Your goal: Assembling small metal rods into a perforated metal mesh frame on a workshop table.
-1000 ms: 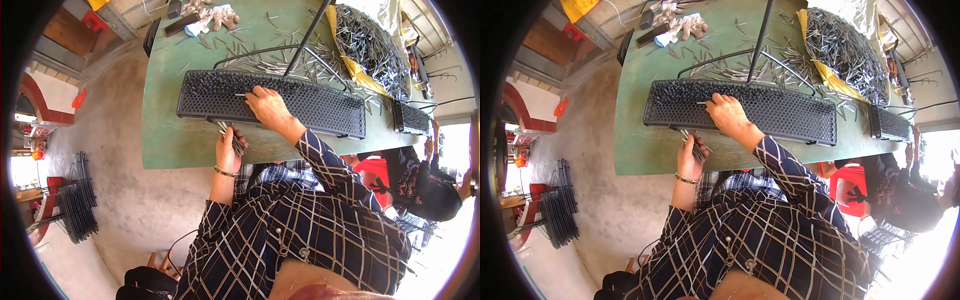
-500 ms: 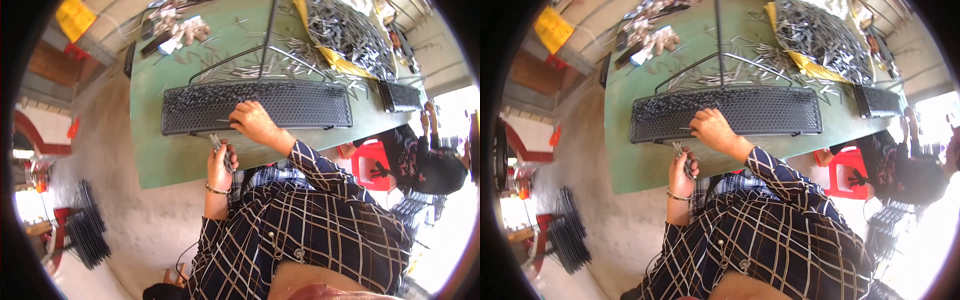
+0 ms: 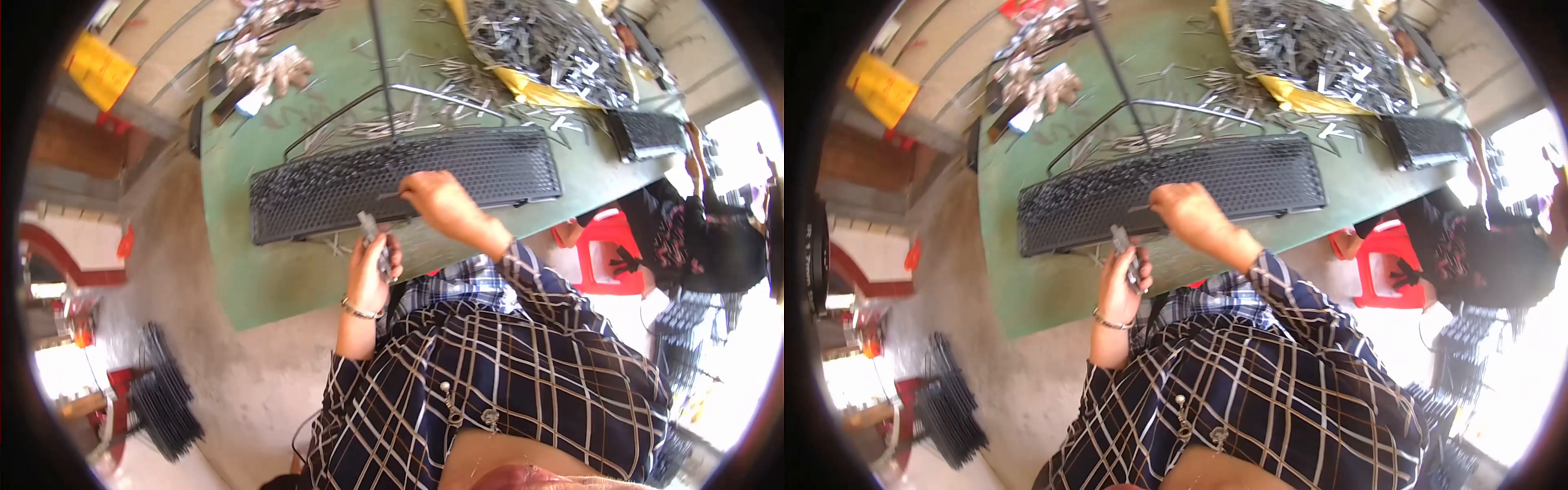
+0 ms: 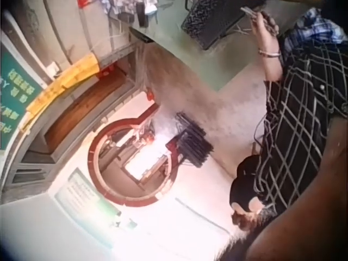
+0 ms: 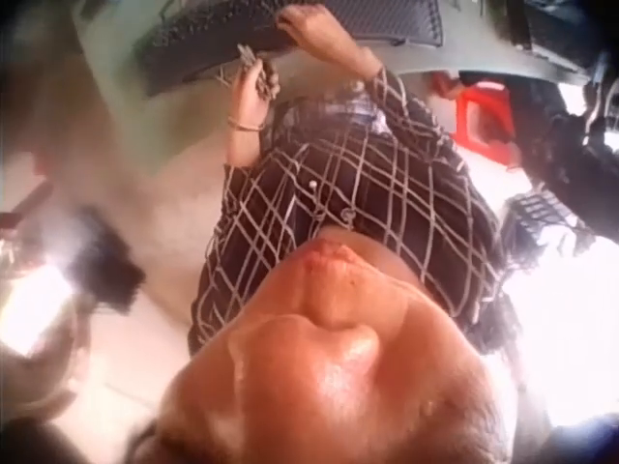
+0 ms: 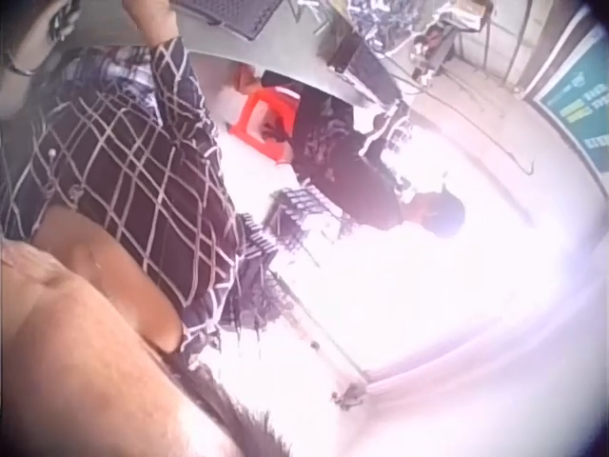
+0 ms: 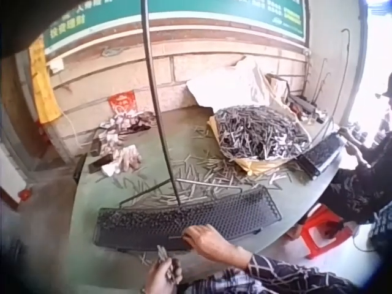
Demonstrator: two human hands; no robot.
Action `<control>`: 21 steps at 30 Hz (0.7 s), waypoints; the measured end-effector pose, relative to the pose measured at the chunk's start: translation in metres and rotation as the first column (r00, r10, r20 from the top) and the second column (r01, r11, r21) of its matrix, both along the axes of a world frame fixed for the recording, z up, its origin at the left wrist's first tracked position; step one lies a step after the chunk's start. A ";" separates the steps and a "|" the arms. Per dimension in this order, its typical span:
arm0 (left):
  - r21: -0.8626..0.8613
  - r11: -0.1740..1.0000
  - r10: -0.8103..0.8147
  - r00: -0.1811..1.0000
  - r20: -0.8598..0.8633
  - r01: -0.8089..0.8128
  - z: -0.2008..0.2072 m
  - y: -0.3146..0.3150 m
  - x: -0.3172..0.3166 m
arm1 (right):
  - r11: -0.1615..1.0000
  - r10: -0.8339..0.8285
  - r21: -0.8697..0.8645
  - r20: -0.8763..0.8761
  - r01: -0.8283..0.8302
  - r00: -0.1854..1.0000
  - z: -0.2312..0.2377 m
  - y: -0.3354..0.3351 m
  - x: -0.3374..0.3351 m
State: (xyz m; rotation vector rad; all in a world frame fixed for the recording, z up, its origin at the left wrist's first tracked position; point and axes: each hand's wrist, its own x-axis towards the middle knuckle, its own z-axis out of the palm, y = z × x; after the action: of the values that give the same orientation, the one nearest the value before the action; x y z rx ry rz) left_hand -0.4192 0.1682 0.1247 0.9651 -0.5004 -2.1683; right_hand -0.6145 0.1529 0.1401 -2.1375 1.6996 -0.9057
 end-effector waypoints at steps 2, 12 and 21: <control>-0.013 0.999 -0.032 0.999 -0.033 0.032 0.004 -0.007 -0.005 | 0.998 -0.047 0.041 0.182 0.040 0.982 0.015 0.002 -0.013; -0.515 0.712 0.702 0.498 0.509 -0.476 -0.054 -0.106 0.170 | 0.659 -0.524 -0.039 0.693 0.751 0.495 -0.009 0.071 -0.129; -0.516 0.804 0.581 0.580 0.571 -0.297 -0.066 -0.156 0.169 | 0.312 -0.818 -0.120 0.470 0.942 0.331 -0.057 0.086 -0.154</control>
State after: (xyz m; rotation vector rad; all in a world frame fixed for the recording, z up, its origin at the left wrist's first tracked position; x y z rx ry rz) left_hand -0.2497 0.0124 0.0590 1.5105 -0.8737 -1.1096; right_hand -0.7682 0.2386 0.0829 -0.7915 2.6852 -1.8718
